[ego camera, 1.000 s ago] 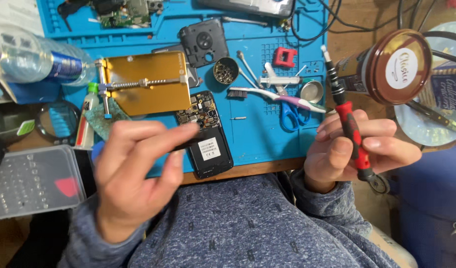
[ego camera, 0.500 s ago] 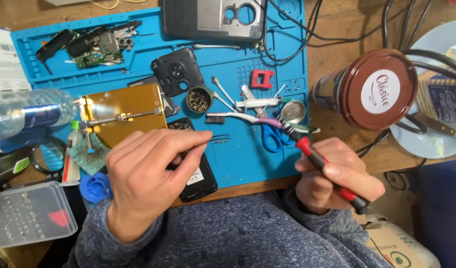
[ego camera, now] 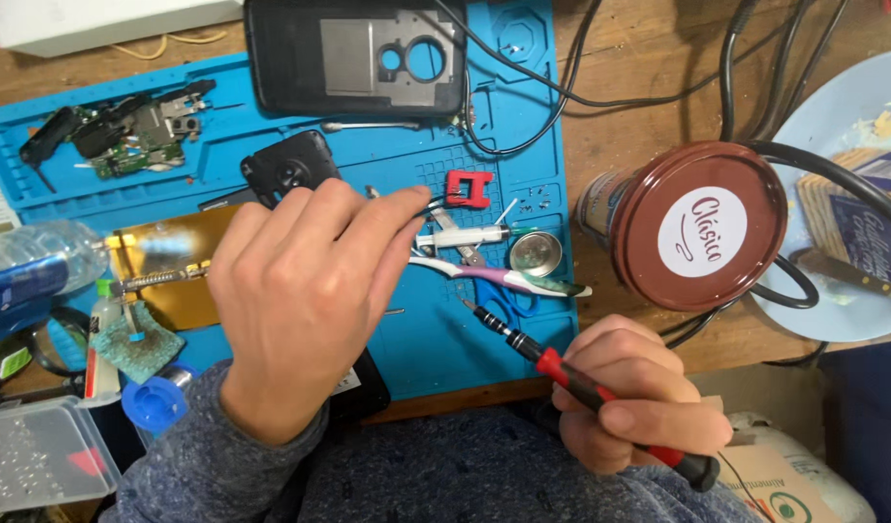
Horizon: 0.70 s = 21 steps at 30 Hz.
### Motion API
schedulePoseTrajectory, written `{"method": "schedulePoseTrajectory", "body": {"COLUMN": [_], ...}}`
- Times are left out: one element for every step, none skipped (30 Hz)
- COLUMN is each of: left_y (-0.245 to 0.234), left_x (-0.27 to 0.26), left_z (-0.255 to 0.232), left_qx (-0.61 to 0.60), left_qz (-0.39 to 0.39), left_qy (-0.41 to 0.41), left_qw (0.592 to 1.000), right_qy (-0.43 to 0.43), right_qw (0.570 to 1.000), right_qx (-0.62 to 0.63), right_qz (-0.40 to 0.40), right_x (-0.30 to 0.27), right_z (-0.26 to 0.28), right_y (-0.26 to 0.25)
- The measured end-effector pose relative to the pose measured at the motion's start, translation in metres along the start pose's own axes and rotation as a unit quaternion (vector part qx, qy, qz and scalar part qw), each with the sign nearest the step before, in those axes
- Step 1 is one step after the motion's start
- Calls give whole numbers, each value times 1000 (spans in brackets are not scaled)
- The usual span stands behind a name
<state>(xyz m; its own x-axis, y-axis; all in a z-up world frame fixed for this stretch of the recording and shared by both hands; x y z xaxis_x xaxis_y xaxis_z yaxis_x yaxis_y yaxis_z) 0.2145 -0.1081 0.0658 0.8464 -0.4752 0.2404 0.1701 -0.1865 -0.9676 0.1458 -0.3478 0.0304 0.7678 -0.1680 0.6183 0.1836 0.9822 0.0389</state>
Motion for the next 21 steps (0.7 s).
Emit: {"method": "schedulePoseTrajectory", "body": {"left_y": [1,2,2,3,4,5,6,7,8,8,8,7,7,7,9,11,12,12,12,12,13], "left_x": [0,0,0,0,0,0,-1,-2,-2,-2,-2,-2,-2,-1,-2,-2,-2,-2,-2,-2,-2], "left_z": [2,4,4,6,6,7,8,8,9,9,9,9,9,8,8,8,8,8,8,8,8], "left_qx": [5,10,9,14,18,16,17,18,17,17,19,18,17,16,15,18,23,22,22,22,21], "left_qz": [-4,-8,-5,-5,-6,-5,0,6,6,4,2,2,0,-1,-1,4,8,8,6,5,5], "left_qy": [-5,-10,-9,-10,-10,-10,-12,-14,-15,-14,-13,-14,-12,-11,-11,-8,-6,-6,-7,-8,-8], "left_qw": [1000,1000,1000,1000,1000,1000,1000,1000,1000,1000,1000,1000,1000,1000,1000,1000,1000,1000,1000,1000,1000], "right_qy": [4,8,10,20,28,30,34,38,39,36,32,32,37,41,42,40,38,38,46,53,53], "right_qw": [1000,999,999,999,999,999,998,998,998,997,997,997,996,995,995,996,997,997,996,996,996], "right_qx": [0,0,-1,-6,-11,-13,-11,-9,-10,-6,-3,-3,-4,-5,-6,-10,-13,-13,-14,-15,-16], "right_qz": [27,53,52,45,39,38,45,51,52,63,75,76,84,91,91,76,61,62,69,77,77], "right_x": [0,0,-2,-4,-6,-6,-6,-6,-6,-6,-6,-5,-5,-5,-7,-7,-8,-8,-8,-8,-6], "right_z": [0,0,0,1,1,1,1,1,0,0,-1,0,0,0,0,1,1,1,1,1,2], "right_y": [-1,-1,-2,-3,-4,-4,-4,-4,-5,-5,-5,-6,-6,-5,-3,-3,-3,-4,-5,-5,-1]}}
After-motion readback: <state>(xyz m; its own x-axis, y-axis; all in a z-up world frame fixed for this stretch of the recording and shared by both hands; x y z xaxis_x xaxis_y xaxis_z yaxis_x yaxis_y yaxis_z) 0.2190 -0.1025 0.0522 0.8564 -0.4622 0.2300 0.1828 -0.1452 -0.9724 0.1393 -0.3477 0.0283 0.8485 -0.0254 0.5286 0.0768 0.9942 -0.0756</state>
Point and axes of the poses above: each hand's wrist, its own x-axis towards the middle knuckle, its own y-axis out of the palm, z = x × y, the point moved 6 cm from there along x, towards the middle knuckle, and after that the axes turned 7 degrees about y, right-handed, at the moved point
